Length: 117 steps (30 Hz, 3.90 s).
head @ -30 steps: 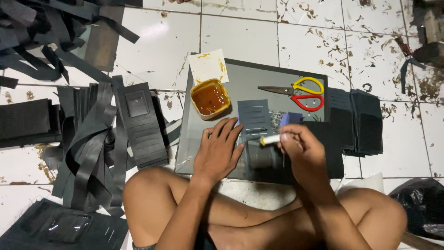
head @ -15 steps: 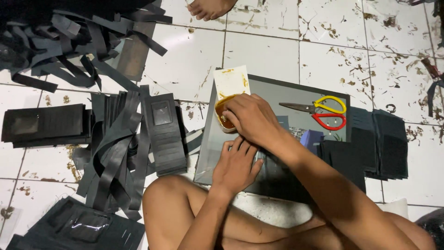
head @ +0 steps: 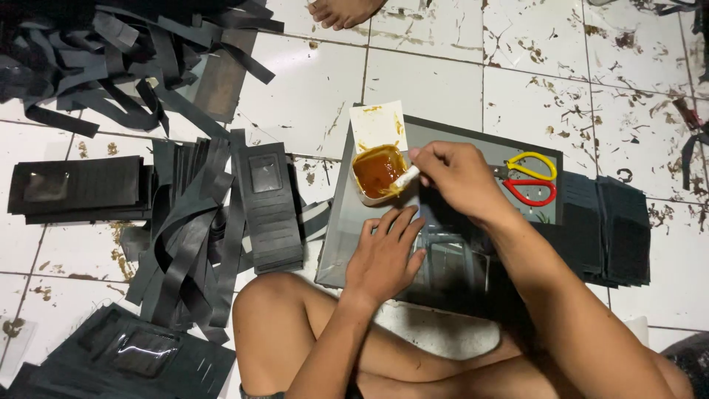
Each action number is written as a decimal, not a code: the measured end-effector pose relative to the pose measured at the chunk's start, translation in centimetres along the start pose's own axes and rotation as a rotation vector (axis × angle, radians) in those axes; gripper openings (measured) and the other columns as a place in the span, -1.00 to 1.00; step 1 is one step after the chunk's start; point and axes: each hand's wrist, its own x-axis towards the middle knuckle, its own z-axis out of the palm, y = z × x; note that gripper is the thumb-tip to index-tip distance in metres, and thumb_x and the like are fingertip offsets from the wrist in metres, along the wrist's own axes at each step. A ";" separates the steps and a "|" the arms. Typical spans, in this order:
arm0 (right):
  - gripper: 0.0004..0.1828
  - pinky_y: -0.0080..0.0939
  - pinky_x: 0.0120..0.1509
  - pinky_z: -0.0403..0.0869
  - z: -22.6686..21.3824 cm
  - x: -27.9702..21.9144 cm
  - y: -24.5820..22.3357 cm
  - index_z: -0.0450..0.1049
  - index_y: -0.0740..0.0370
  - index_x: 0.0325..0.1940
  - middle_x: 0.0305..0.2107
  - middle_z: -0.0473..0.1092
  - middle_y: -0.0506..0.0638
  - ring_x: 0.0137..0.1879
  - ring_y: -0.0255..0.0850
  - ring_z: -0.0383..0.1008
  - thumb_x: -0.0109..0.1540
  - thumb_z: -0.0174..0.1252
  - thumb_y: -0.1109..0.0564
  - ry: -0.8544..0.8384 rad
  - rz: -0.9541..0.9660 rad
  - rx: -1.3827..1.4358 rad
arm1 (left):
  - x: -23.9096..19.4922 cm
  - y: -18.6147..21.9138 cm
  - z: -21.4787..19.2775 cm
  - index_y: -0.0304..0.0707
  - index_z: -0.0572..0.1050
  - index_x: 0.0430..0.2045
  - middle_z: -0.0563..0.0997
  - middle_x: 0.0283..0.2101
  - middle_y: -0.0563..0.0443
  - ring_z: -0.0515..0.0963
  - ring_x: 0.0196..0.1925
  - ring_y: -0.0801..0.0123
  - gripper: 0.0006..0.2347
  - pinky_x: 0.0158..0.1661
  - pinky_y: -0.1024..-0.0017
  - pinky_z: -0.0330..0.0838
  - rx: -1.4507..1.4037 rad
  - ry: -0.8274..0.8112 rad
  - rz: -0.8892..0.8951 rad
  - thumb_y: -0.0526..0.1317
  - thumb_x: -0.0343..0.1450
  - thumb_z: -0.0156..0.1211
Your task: The person sits cross-legged on the floor and assembles black leather-like components. They dip a small applicator into a container of glue, spread glue onto a slotted panel, then align a black cover piece over the glued panel and press it down, setting finished pieces aside.
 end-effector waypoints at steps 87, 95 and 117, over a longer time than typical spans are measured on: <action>-0.79 -0.36 -0.16 0.51 0.1 -6.5 5.1 0.57 0.29 0.03 -0.45 0.53 0.08 -0.35 -0.33 0.48 0.30 0.20 0.27 0.257 -0.142 0.317 | 0.2 0.0 -0.7 -0.06 0.40 0.20 0.37 0.33 0.01 0.23 0.44 0.23 -0.59 0.12 0.18 0.19 0.007 -0.043 0.021 0.01 0.46 0.09; -0.87 -0.01 -0.10 0.55 3.5 1.2 1.6 0.57 0.21 -0.13 -0.37 0.56 0.14 -0.19 0.10 0.62 0.34 0.20 0.12 0.057 -0.603 -0.323 | 0.4 -0.6 0.9 -0.05 0.42 0.11 0.42 0.24 0.04 0.23 0.43 0.23 -0.60 0.15 0.16 0.16 0.033 -0.037 0.001 0.07 0.43 0.13; -0.88 -0.04 -0.29 0.47 1.4 -3.6 3.2 0.62 0.12 -0.21 -0.54 0.53 0.13 -0.38 0.06 0.58 0.33 0.18 0.14 0.062 -0.351 -0.160 | -0.1 -0.7 0.6 -0.07 0.43 0.09 0.48 0.12 -0.01 0.29 0.38 0.16 -0.61 0.13 0.14 0.20 -0.023 0.006 0.038 0.10 0.47 0.09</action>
